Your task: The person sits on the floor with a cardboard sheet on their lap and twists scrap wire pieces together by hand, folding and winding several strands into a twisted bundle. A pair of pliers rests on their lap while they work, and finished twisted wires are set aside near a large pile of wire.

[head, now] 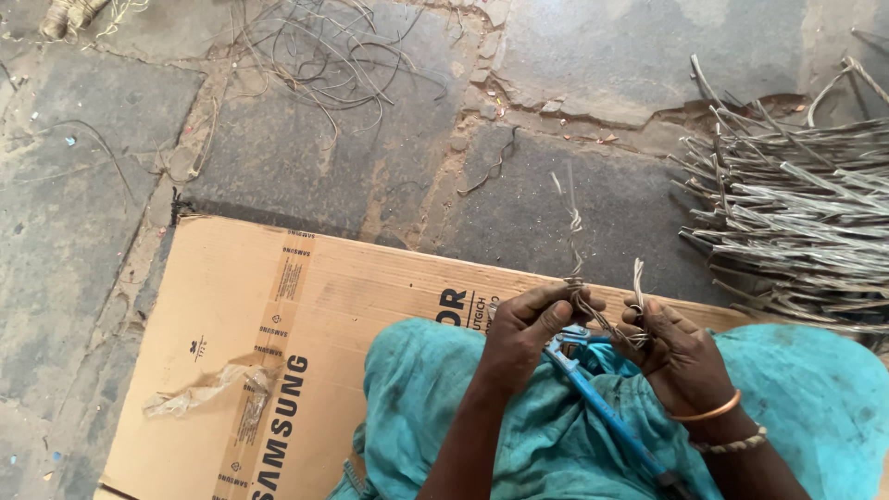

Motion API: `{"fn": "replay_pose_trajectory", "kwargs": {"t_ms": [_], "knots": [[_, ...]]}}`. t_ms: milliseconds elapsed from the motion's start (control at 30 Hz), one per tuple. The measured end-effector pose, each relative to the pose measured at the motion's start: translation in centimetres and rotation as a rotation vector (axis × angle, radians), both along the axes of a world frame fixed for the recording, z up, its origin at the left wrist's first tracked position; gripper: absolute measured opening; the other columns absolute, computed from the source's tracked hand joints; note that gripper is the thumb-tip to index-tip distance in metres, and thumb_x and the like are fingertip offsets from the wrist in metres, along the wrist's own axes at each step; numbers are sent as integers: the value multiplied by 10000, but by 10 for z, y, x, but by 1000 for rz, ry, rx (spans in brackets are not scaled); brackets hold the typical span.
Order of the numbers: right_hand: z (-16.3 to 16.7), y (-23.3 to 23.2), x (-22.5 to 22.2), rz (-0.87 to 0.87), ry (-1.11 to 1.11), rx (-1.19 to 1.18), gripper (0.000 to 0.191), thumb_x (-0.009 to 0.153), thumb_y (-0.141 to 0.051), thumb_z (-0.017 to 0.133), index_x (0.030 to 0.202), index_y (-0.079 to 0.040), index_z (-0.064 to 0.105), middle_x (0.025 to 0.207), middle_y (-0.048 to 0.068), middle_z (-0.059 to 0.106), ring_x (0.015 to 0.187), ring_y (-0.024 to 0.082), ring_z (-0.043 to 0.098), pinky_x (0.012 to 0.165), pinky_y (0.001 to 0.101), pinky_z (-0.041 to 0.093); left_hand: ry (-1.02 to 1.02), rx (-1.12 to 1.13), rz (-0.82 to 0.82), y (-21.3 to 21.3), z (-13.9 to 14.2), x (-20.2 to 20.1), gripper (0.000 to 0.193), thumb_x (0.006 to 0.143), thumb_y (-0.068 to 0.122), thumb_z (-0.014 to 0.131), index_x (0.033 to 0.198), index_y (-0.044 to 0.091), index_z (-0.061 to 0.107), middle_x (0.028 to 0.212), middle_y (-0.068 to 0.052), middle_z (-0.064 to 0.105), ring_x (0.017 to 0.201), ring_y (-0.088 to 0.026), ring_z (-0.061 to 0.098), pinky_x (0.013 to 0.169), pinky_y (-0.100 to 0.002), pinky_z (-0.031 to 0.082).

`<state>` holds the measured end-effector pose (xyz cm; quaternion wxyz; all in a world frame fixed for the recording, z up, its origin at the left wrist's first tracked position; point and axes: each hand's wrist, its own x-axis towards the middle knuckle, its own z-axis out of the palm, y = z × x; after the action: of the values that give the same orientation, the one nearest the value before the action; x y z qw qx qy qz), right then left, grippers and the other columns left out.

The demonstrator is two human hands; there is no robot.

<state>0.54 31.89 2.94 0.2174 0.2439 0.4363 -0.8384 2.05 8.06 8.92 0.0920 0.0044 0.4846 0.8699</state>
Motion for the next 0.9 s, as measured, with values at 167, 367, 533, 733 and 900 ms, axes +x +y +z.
{"fn": "replay_pose_trajectory", "kwargs": {"t_ms": [167, 367, 533, 733, 900], "knots": [[7, -3, 4, 15, -22, 19, 328, 1089, -242, 514, 1204, 37, 642, 1041, 93, 719, 926, 212, 709, 842, 378, 589, -65, 94, 50, 9, -6, 4, 279, 1051, 69, 616, 1305, -44, 636, 1187, -153, 739, 1075, -195, 716, 960, -329, 594], [8, -11, 6, 121, -48, 20, 370, 1053, -254, 510, 1262, 20, 643, 1068, 118, 729, 997, 238, 717, 840, 399, 591, -9, 65, 86, 19, -11, 6, 290, 1041, 49, 646, 1312, -53, 643, 1163, -132, 747, 1078, -169, 712, 956, -295, 583], [29, -28, 4, 83, -13, 44, 399, 1008, -232, 545, 1305, 26, 617, 1160, 119, 740, 1066, 267, 717, 920, 429, 581, 28, 8, 150, 26, -11, 6, 250, 1045, 18, 654, 1279, -66, 677, 1132, -131, 748, 1037, -162, 704, 932, -289, 578], [83, -47, 18, 120, 1050, 1265, 540, 904, -306, 698, 1336, -17, 549, 1271, 196, 644, 1205, 387, 609, 1045, 441, 476, -25, 107, 235, 21, -2, 0, 226, 1048, 33, 612, 1243, -58, 683, 1100, -140, 757, 1024, -183, 726, 952, -330, 606], [90, -58, 22, 255, 1259, 1324, 511, 858, -169, 715, 1322, 0, 583, 1254, 176, 678, 1151, 367, 674, 983, 424, 522, -92, 199, 256, 27, 8, 0, 212, 1044, 25, 621, 1225, -62, 690, 1093, -154, 762, 986, -205, 730, 930, -342, 607]]}}
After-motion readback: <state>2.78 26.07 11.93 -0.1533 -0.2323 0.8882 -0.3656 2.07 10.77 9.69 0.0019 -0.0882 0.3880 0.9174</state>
